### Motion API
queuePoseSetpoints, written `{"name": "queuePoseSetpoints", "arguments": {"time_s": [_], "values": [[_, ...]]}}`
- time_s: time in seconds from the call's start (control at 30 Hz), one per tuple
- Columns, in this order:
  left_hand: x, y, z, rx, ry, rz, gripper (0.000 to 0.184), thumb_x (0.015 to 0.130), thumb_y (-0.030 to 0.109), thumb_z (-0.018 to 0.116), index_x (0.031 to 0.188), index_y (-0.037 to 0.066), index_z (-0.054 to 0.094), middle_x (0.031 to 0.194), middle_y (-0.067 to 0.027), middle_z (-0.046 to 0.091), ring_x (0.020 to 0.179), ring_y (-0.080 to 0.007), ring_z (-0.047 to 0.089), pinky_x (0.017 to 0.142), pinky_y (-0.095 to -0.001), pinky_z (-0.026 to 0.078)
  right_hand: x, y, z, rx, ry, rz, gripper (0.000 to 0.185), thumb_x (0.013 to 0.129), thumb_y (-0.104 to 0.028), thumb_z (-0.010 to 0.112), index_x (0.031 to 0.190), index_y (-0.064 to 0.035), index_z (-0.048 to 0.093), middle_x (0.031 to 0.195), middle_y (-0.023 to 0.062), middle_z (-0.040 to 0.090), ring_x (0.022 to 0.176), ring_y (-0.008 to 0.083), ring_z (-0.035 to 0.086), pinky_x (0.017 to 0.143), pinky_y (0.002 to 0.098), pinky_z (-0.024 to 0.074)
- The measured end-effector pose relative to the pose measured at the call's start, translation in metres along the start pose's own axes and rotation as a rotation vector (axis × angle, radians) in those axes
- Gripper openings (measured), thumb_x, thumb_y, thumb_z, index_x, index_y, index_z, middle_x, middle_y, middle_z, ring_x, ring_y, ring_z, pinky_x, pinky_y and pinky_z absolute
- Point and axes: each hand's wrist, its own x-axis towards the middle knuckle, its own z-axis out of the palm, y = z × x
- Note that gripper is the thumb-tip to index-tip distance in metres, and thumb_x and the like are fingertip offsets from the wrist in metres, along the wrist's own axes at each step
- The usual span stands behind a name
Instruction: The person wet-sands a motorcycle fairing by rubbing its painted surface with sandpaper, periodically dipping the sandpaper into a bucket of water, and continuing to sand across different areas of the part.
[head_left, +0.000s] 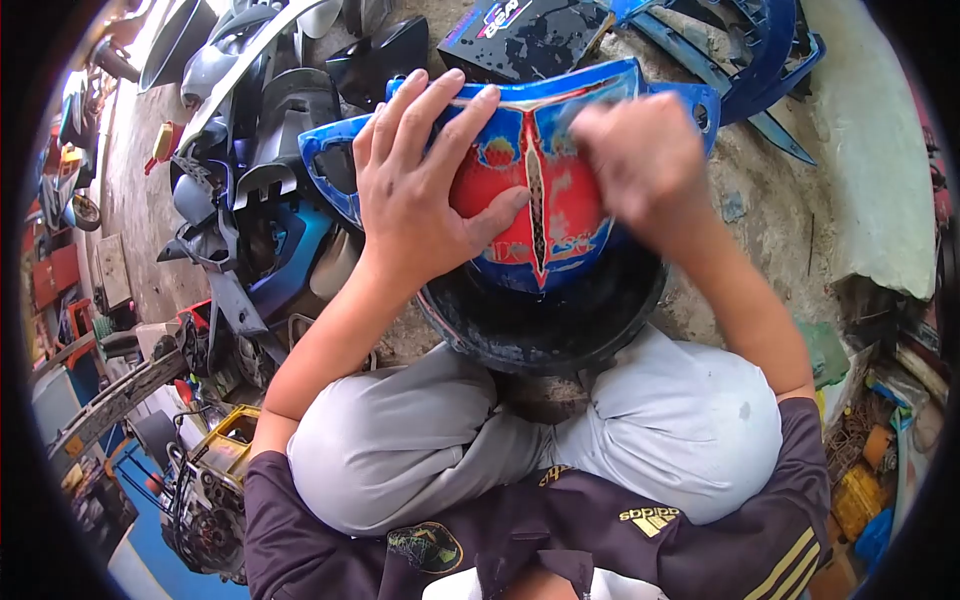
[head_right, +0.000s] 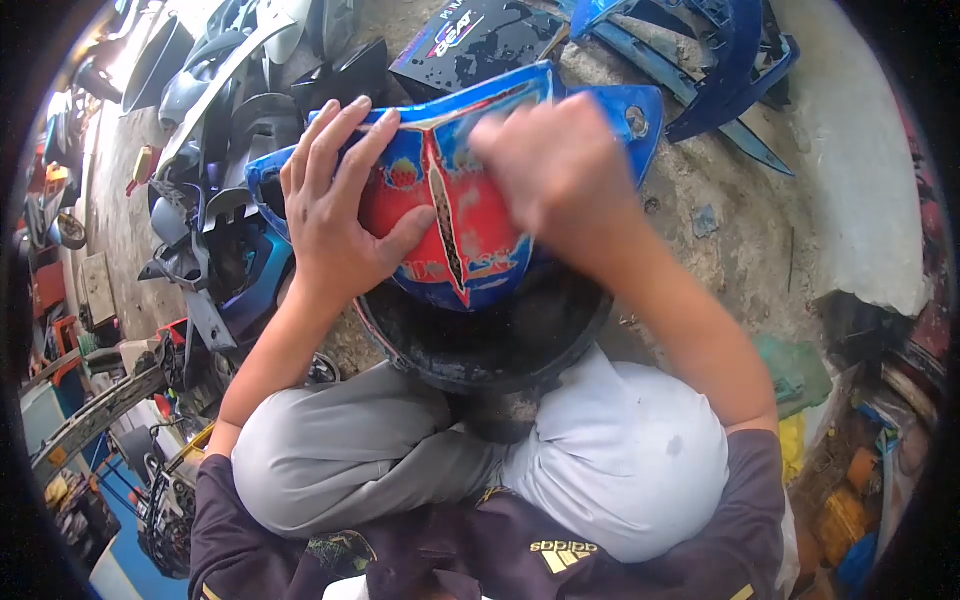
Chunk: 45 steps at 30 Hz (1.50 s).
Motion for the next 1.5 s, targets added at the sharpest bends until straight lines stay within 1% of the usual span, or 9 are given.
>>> {"name": "queuePoseSetpoints", "arguments": {"time_s": [0.1, 0.17, 0.43, 0.6, 0.73, 0.97, 1.13, 1.23, 1.5], "values": [[-0.003, 0.001, -0.002, -0.013, -0.022, -0.015, 0.080, 0.083, 0.054, 0.088, 0.152, 0.017, 0.070, 0.161, -0.0140, 0.060, 0.153, -0.0417, 0.051, 0.125, -0.0549, 0.037, -0.002, 0.031, 0.009, -0.045, 0.148, 0.102, 0.012, 0.095, -0.004, 0.069, 0.106, -0.0076, 0.071, 0.084, 0.0085, 0.064, 0.081, 0.0286, 0.067, 0.080, 0.0418, 0.0489], [-0.002, 0.001, -0.002, -0.019, -0.015, -0.009, 0.080, 0.083, 0.053, 0.088, 0.152, 0.017, 0.070, 0.161, -0.0137, 0.060, 0.153, -0.0417, 0.051, 0.125, -0.0550, 0.037, 0.001, -0.002, 0.000, 0.032, -0.049, 0.069, 0.014, 0.096, -0.005, 0.070, 0.109, -0.0064, 0.074, 0.095, 0.0109, 0.074, 0.089, 0.0294, 0.073, 0.082, 0.0417, 0.0510], [-0.007, 0.000, 0.002, -0.005, -0.009, 0.005, 0.081, 0.085, 0.056, 0.086, 0.154, 0.017, 0.068, 0.162, -0.0132, 0.059, 0.155, -0.0409, 0.048, 0.125, -0.0555, 0.036, 0.000, -0.014, -0.002, 0.085, -0.097, 0.103, 0.012, 0.099, -0.010, 0.074, 0.111, -0.0068, 0.076, 0.102, 0.0097, 0.080, 0.091, 0.0303, 0.076, 0.082, 0.0426, 0.0523], [-0.002, 0.003, -0.002, 0.015, -0.040, -0.003, 0.081, 0.086, 0.057, 0.085, 0.154, 0.018, 0.068, 0.163, -0.0128, 0.058, 0.155, -0.0405, 0.048, 0.125, -0.0556, 0.036, -0.006, 0.026, 0.001, 0.022, 0.122, 0.230, 0.017, 0.094, -0.008, 0.078, 0.110, -0.0087, 0.076, 0.087, 0.0050, 0.067, 0.083, 0.0292, 0.067, 0.083, 0.0428, 0.0517], [-0.005, 0.001, -0.001, 0.010, -0.025, -0.011, 0.081, 0.086, 0.057, 0.085, 0.154, 0.018, 0.068, 0.163, -0.0128, 0.057, 0.155, -0.0404, 0.048, 0.125, -0.0554, 0.036, -0.008, 0.000, 0.004, 0.120, 0.094, 0.123, 0.022, 0.094, -0.012, 0.083, 0.115, -0.0092, 0.079, 0.099, 0.0067, 0.067, 0.094, 0.0316, 0.065, 0.083, 0.0419, 0.0513], [-0.006, 0.002, -0.001, 0.010, 0.017, -0.001, 0.079, 0.083, 0.054, 0.087, 0.153, 0.022, 0.068, 0.158, -0.0120, 0.061, 0.154, -0.0383, 0.050, 0.125, -0.0571, 0.037, -0.020, 0.002, -0.008, 0.308, 0.084, 0.346, 0.029, 0.094, -0.013, 0.085, 0.123, -0.0105, 0.081, 0.090, 0.0077, 0.066, 0.084, 0.0259, 0.064, 0.079, 0.0390, 0.0522], [-0.002, 0.004, -0.009, 0.053, -0.027, 0.017, 0.079, 0.089, 0.056, 0.084, 0.157, 0.020, 0.064, 0.162, -0.0137, 0.057, 0.156, -0.0397, 0.048, 0.127, -0.0566, 0.036, -0.002, 0.010, -0.037, 0.890, -0.159, 0.945, 0.021, 0.106, -0.015, 0.076, 0.122, -0.0019, 0.078, 0.077, -0.0008, 0.068, 0.061, 0.0107, 0.061, 0.059, 0.0294, 0.0493], [0.003, 0.005, -0.018, 0.080, -0.076, 0.044, 0.080, 0.092, 0.057, 0.083, 0.159, 0.018, 0.062, 0.163, -0.0157, 0.056, 0.155, -0.0403, 0.048, 0.126, -0.0557, 0.040, 0.007, 0.019, -0.053, 1.221, -0.217, 1.109, 0.023, 0.108, -0.017, 0.074, 0.125, -0.0018, 0.076, 0.081, 0.0005, 0.071, 0.063, 0.0113, 0.063, 0.060, 0.0265, 0.0508], [0.023, -0.002, -0.055, 0.122, -0.357, 0.126, 0.085, 0.091, 0.051, 0.086, 0.164, 0.022, 0.056, 0.164, -0.0131, 0.055, 0.152, -0.0369, 0.052, 0.121, -0.0575, 0.047, 0.029, 0.016, -0.089, 0.992, -0.356, 1.056, 0.024, 0.108, -0.021, 0.075, 0.129, -0.0097, 0.075, 0.100, -0.0007, 0.075, 0.091, 0.0134, 0.070, 0.082, 0.0388, 0.0568]]}}
